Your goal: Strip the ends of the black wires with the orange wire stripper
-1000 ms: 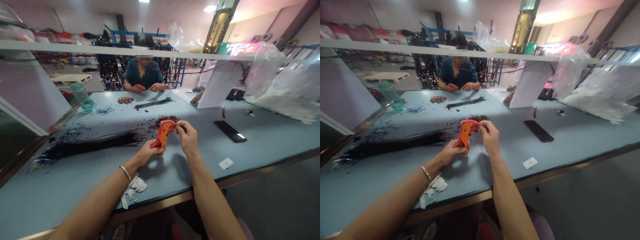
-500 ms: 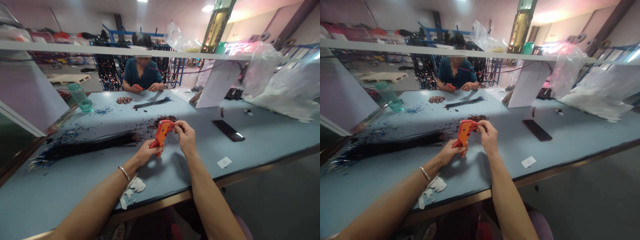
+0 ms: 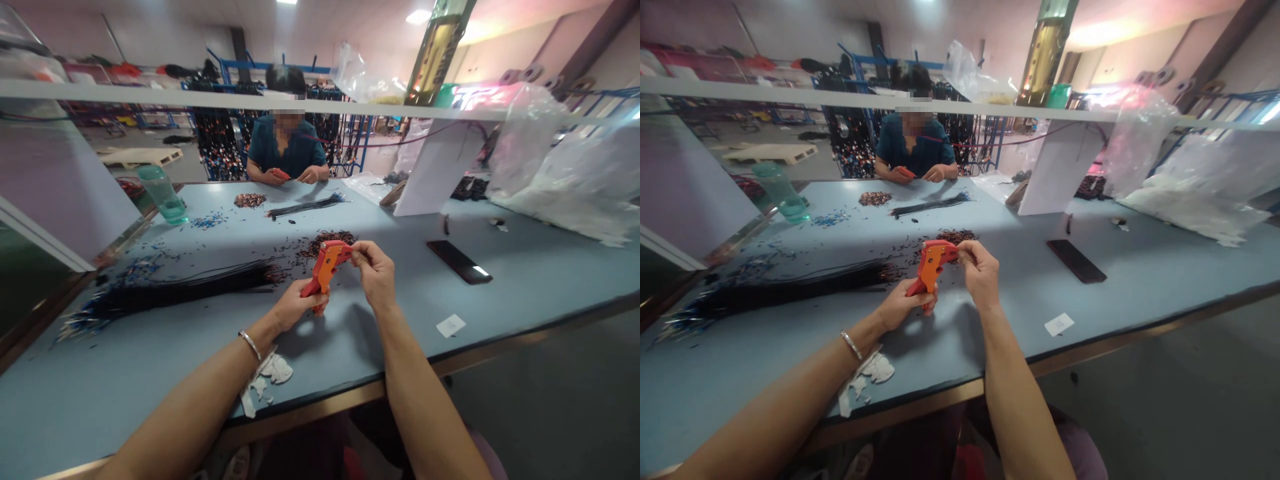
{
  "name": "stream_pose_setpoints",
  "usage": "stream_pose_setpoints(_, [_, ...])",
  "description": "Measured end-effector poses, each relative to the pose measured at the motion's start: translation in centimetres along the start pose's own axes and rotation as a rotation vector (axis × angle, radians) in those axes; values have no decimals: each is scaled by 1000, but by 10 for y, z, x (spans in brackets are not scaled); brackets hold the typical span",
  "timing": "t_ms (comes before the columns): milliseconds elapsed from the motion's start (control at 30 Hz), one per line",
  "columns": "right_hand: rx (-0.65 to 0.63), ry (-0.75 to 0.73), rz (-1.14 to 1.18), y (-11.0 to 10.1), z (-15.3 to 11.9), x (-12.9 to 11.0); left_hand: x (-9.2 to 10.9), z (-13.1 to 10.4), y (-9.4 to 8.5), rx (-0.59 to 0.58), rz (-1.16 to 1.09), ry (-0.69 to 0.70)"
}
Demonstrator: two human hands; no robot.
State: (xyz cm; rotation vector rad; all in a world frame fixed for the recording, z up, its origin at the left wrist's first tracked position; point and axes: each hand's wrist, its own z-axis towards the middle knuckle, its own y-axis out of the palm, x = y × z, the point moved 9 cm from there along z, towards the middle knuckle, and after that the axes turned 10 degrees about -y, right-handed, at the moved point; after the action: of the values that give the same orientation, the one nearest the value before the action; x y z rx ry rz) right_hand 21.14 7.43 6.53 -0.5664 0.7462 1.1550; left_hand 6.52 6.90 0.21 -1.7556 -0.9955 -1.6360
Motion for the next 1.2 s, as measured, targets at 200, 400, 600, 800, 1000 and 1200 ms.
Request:
stream_pose_setpoints(200, [-16, -37, -61, -2, 2, -6, -1, 0, -2, 30, 3, -10])
stream_pose_setpoints(400, [-19, -88, -121, -3, 3, -12, -2, 0, -2, 53, 38, -10])
stream_pose_setpoints(600, [48, -99, -139, -5, 0, -12, -1, 0, -3, 100, 126, 38])
stream_pose_setpoints(800, [122, -79, -136, -6, -5, -8, 1, -3, -6, 191, 215, 63])
stream_pose_setpoints(1000, [124, -43, -120, -4, -6, -3, 4, -4, -9, 247, 235, 95])
stream_pose_setpoints(1200, [120, -18, -119, -3, -5, 2, 6, -2, -7, 175, 171, 116])
